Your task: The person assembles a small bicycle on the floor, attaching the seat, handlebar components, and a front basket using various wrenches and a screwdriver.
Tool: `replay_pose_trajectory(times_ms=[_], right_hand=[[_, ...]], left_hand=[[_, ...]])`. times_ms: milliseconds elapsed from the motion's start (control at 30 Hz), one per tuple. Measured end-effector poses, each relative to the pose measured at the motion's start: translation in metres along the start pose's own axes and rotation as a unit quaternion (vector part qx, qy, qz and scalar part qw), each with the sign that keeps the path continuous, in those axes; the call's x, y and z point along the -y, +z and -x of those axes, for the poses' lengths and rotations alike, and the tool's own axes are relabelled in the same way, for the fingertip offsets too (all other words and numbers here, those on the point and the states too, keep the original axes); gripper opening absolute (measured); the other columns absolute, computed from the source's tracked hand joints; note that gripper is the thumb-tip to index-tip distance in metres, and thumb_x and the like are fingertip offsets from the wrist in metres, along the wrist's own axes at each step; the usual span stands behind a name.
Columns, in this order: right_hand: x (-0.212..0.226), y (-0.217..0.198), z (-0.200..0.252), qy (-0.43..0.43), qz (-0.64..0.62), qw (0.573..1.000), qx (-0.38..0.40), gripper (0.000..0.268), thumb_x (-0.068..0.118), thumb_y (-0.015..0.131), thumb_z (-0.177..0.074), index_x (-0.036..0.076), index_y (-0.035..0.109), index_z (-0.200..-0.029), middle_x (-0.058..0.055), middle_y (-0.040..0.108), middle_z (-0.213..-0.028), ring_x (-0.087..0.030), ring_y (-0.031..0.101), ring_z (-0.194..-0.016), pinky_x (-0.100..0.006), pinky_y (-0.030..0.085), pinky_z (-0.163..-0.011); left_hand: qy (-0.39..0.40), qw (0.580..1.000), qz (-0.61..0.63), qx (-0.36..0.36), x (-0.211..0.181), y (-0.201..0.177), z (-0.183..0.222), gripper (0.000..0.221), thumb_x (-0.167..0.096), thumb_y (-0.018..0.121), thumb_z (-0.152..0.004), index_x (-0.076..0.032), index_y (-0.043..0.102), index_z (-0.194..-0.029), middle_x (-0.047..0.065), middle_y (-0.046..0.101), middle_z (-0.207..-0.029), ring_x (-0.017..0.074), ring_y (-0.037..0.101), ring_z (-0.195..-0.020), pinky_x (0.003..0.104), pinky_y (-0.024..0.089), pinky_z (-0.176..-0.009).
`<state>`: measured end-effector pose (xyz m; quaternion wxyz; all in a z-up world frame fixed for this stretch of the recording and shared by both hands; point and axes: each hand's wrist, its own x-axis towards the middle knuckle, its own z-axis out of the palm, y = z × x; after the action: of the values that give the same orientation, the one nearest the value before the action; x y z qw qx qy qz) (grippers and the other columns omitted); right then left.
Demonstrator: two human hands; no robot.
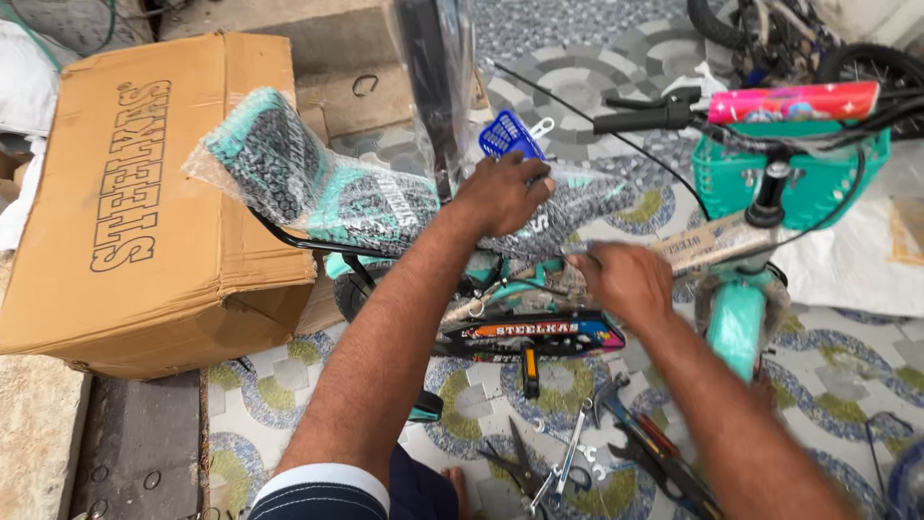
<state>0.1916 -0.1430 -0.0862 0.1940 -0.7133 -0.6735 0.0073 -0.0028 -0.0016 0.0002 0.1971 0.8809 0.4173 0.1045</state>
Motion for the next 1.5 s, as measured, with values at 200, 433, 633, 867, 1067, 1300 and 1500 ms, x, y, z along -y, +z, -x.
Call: replay_pose_trajectory(times_ms=[200,433,633,867,1067,1300,1500], right_hand=[[0.021,0.002,-0.011,0.028,0.044,0.998,0.037,0.042,0.049,0.066,-0.094,0.011,0.078,-0.082,-0.014,0.073,-0.075,-0.034,0.069,-0.067,-0.049,0.052,-0.061],[0.035,0.043,0.042,0.217,-0.266,0.939,0.012,0.046,0.052,0.060,-0.098,0.011,0.077,-0.089,-0.009,0.072,-0.070,-0.025,0.067,-0.061,-0.041,0.051,-0.057],[0.016,-0.020,-0.015,-0.107,0.099,0.989,-0.013,0.040,0.047,0.068,-0.090,0.012,0.077,-0.074,-0.010,0.072,-0.072,-0.031,0.068,-0.066,-0.047,0.051,-0.063],[0.030,-0.042,-0.016,-0.109,0.112,0.988,0.009,0.043,0.046,0.068,-0.094,0.008,0.074,-0.076,-0.010,0.070,-0.070,-0.030,0.067,-0.061,-0.047,0.051,-0.058],[0.015,-0.031,-0.021,-0.166,0.104,0.980,-0.022,0.040,0.045,0.068,-0.092,0.009,0.074,-0.075,-0.009,0.070,-0.066,-0.030,0.067,-0.059,-0.047,0.051,-0.059],[0.016,-0.003,-0.009,-0.054,0.041,0.997,-0.031,0.043,0.047,0.069,-0.092,0.010,0.075,-0.072,-0.011,0.068,-0.064,-0.032,0.064,-0.057,-0.047,0.048,-0.054],[0.051,0.038,0.041,0.200,-0.231,0.950,-0.061,0.054,0.053,0.061,-0.101,0.005,0.075,-0.083,-0.016,0.059,-0.058,-0.031,0.056,-0.052,-0.049,0.046,-0.055]], left_hand=[[-0.017,1.000,-0.007,0.007,0.001,0.002,-0.002,0.056,-0.054,0.040,-0.100,-0.024,0.057,-0.144,0.014,0.047,-0.153,0.0432,0.043,-0.138,0.054,0.032,-0.118],[-0.056,0.997,-0.009,0.053,-0.007,-0.007,0.000,0.058,-0.056,0.036,-0.099,-0.026,0.050,-0.147,0.009,0.041,-0.156,0.0387,0.038,-0.142,0.056,0.030,-0.117],[-0.021,1.000,-0.011,0.019,-0.005,-0.001,0.002,0.060,-0.059,0.038,-0.102,-0.025,0.052,-0.149,0.014,0.041,-0.158,0.0409,0.037,-0.145,0.054,0.029,-0.121],[-0.052,0.997,-0.011,0.050,-0.006,0.000,-0.001,0.060,-0.058,0.036,-0.099,-0.027,0.049,-0.148,0.010,0.039,-0.158,0.0397,0.038,-0.142,0.055,0.030,-0.118],[-0.058,0.997,-0.018,0.057,-0.006,-0.002,-0.003,0.060,-0.058,0.033,-0.100,-0.027,0.048,-0.149,0.010,0.040,-0.158,0.0387,0.037,-0.144,0.054,0.029,-0.119],[-0.035,0.998,-0.027,0.041,-0.002,0.001,-0.006,0.059,-0.056,0.034,-0.103,-0.023,0.050,-0.148,0.015,0.039,-0.157,0.0394,0.033,-0.146,0.054,0.023,-0.121],[-0.032,0.999,-0.005,0.039,0.002,0.000,-0.008,0.058,-0.055,0.038,-0.101,-0.023,0.054,-0.146,0.014,0.043,-0.158,0.0378,0.041,-0.144,0.051,0.030,-0.121]])
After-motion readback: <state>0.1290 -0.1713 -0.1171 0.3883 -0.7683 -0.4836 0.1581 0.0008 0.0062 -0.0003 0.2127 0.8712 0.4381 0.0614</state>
